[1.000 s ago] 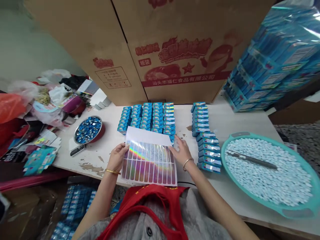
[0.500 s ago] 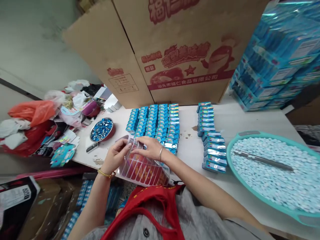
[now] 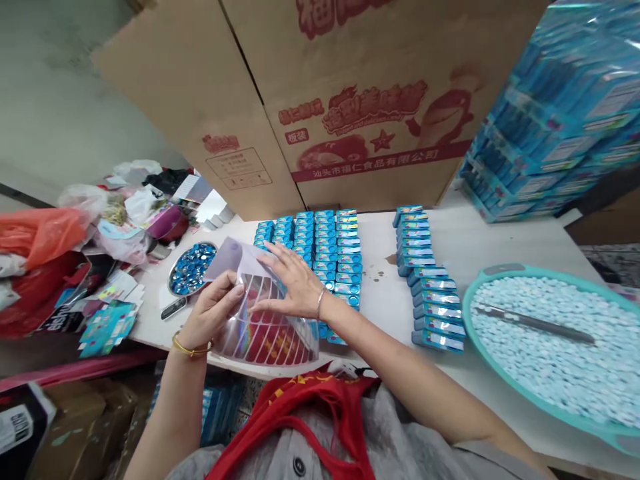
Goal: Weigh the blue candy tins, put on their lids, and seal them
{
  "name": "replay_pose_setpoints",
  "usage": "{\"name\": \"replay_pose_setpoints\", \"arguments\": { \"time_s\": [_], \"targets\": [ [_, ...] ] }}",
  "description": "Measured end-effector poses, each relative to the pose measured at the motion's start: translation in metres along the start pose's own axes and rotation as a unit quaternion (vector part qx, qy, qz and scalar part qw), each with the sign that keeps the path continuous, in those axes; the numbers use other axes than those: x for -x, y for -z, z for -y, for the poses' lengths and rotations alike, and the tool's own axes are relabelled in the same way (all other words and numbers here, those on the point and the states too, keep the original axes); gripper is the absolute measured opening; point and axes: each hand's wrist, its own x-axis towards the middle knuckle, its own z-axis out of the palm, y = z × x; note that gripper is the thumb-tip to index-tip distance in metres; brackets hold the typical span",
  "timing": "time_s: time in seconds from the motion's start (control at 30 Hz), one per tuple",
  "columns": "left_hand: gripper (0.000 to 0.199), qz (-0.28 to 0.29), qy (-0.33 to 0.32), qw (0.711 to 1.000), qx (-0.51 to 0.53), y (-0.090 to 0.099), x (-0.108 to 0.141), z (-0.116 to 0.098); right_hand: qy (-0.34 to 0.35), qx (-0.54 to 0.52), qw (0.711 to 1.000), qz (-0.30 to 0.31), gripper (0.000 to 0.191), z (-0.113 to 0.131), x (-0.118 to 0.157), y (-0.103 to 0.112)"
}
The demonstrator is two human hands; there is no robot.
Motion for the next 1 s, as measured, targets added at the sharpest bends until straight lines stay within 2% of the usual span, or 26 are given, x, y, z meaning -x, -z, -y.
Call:
{"name": "replay_pose_setpoints", "arguments": {
  "time_s": [0.1, 0.23, 0.37, 0.47, 0.6, 0.67, 0.77, 0.87, 0.93, 1.0],
  "targets": [
    [0.026, 0.045, -0.009, 0.998, 0.031, 0.012, -0.013, 0.003, -0.045, -0.026, 0.998, 0.036, 0.091, -0.001, -0.007, 0.006],
    [0.024, 0.076, -0.006, 0.995, 0.059, 0.019, -0.020, 0.004, -0.004, -0.005, 1.000, 0.008, 0.091, -0.003, -0.014, 0.003],
    [0.023, 0.073, -0.013, 0.992, 0.098, 0.019, -0.019, 0.010, -0.003, -0.036, 0.999, 0.027, 0.090, -0.005, -0.015, -0.008],
    [0.023, 0.047, -0.014, 0.988, 0.148, 0.020, -0.016, 0.017, -0.004, -0.052, 0.997, 0.049, 0.086, -0.005, -0.013, -0.010],
    [0.025, 0.026, -0.001, 0.980, 0.196, 0.021, -0.015, 0.022, 0.040, -0.015, 0.999, 0.004, 0.112, -0.001, -0.015, -0.003],
    [0.024, 0.024, 0.000, 0.981, 0.191, 0.020, -0.016, 0.019, 0.047, 0.021, 0.998, -0.019, 0.118, 0.000, -0.018, 0.001],
    [0.023, 0.040, -0.011, 0.989, 0.141, 0.015, -0.018, 0.009, 0.047, 0.037, 0.998, -0.006, 0.104, 0.000, -0.020, 0.003],
    [0.023, 0.044, -0.037, 0.997, 0.059, 0.011, -0.019, -0.001, 0.031, -0.009, 0.998, 0.061, 0.068, -0.001, -0.020, 0.004],
    [0.022, 0.005, -0.066, 0.998, -0.015, 0.011, -0.022, -0.005, -0.001, -0.029, 0.996, 0.084, 0.055, 0.000, -0.020, 0.005],
    [0.020, -0.038, -0.105, 0.991, -0.080, 0.013, -0.024, -0.005, -0.027, -0.039, 0.995, 0.085, 0.054, -0.001, -0.021, 0.006]
  ]
}}
